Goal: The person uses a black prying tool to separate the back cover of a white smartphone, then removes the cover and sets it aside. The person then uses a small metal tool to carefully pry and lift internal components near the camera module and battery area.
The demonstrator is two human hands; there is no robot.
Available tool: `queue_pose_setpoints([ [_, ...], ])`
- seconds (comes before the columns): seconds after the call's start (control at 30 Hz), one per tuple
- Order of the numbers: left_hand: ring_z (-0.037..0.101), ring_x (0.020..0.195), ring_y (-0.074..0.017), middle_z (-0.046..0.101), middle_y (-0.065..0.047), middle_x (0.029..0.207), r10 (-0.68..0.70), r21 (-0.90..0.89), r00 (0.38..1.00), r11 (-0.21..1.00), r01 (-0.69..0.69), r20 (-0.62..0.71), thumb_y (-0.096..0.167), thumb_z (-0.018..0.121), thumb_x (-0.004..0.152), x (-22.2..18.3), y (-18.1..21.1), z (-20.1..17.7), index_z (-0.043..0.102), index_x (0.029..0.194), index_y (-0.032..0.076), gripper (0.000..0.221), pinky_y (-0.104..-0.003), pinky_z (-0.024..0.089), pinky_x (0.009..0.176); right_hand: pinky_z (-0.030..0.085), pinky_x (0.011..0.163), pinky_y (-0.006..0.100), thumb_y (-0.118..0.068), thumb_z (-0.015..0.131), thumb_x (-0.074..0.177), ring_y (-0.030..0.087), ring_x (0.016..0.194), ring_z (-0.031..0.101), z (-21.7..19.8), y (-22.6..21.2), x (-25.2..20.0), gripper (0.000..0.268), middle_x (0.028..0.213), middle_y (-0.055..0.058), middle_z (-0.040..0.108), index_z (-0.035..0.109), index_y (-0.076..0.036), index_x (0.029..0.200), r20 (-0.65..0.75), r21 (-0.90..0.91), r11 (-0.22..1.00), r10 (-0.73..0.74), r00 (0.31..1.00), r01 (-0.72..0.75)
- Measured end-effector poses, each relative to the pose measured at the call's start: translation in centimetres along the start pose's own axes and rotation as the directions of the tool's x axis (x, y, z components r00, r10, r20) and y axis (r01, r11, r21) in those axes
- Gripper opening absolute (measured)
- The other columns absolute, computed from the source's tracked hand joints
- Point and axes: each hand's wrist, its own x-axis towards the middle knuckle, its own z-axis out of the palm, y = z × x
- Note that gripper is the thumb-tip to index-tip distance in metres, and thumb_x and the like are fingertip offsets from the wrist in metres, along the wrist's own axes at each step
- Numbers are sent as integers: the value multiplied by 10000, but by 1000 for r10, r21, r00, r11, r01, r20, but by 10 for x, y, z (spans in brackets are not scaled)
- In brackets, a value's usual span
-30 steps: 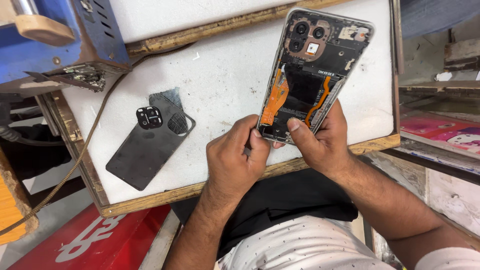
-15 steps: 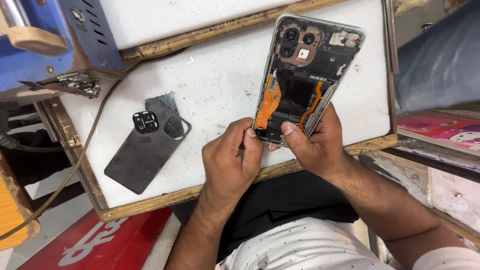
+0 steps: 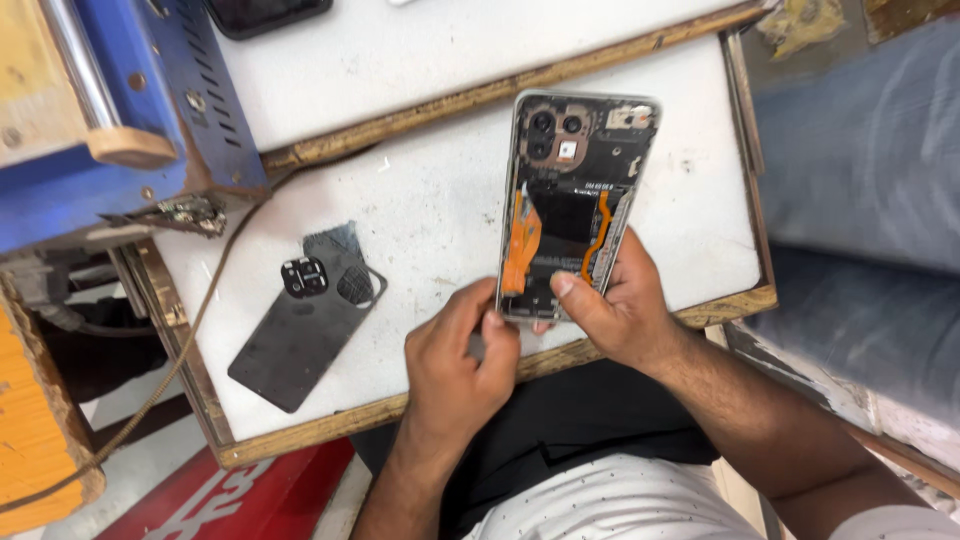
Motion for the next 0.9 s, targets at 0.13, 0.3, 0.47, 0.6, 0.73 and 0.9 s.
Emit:
queue_pose_setpoints([
  [0.13, 727, 831, -119, 765, -91, 955, -119, -240, 992, 962, 128, 49, 66, 539, 1053, -3, 13, -18, 636, 1316, -27, 296, -252, 597, 710, 702, 618, 326, -99, 511, 1037, 179, 823, 748, -4, -1, 1, 420, 1096, 211, 668, 359, 57, 1396, 52, 110, 987, 110, 993, -115],
  [0.3, 738, 819, -115, 772, -92, 931, -232, -175, 969, 954, 243, 82, 95, 633, 1000, 7, 17, -20, 640, 1290, -30, 316, -254, 609, 700, 706, 627, 329, -112, 542, 1018, 177, 878, 736, -1, -5, 0, 470, 1108, 187, 661, 360, 59, 1416, 148, 69, 968, 230, 962, -242],
  [0.47, 746, 869, -124, 777, -101, 979, -250, -255, 961, 928, 274, 120, 101, 630, 1016, 8, 14, -22, 630, 1289, -40, 307, -259, 620, 756, 721, 656, 325, -185, 523, 1039, 181, 937, 735, 1, -10, 7, 478, 1104, 183, 665, 380, 54, 1428, 185, -11, 971, 237, 954, -240],
  [0.6, 715, 934, -127, 749, -126, 1073, -313, -383, 940, 859, 340, 135, 101, 624, 1009, 7, 12, -27, 571, 1366, -39, 388, -262, 599, 805, 640, 816, 366, -263, 469, 1131, 235, 1044, 696, 8, -16, 13, 430, 1159, 200, 674, 430, 47, 1426, 195, -174, 985, 42, 980, -7],
  [0.73, 691, 979, -122, 675, -114, 1218, -175, -525, 985, 838, 150, 2, 133, 628, 1002, 20, 8, -47, 389, 1480, 1, 550, -270, 615, 838, 623, 570, 345, -373, 507, 1005, 188, 640, 721, 4, -42, 19, 532, 887, 127, 764, 481, -24, 1406, 153, -329, 845, 488, 859, -422],
  [0.9, 681, 931, -111, 722, -106, 1137, -262, -340, 963, 902, 266, 60, 108, 609, 1014, 30, 1, -60, 538, 1413, -18, 425, -253, 588, 762, 578, 549, 398, -429, 559, 937, 227, 532, 705, -25, -68, 44, 505, 636, 131, 737, 594, -162, 1363, 146, -781, 574, 551, 821, -246],
])
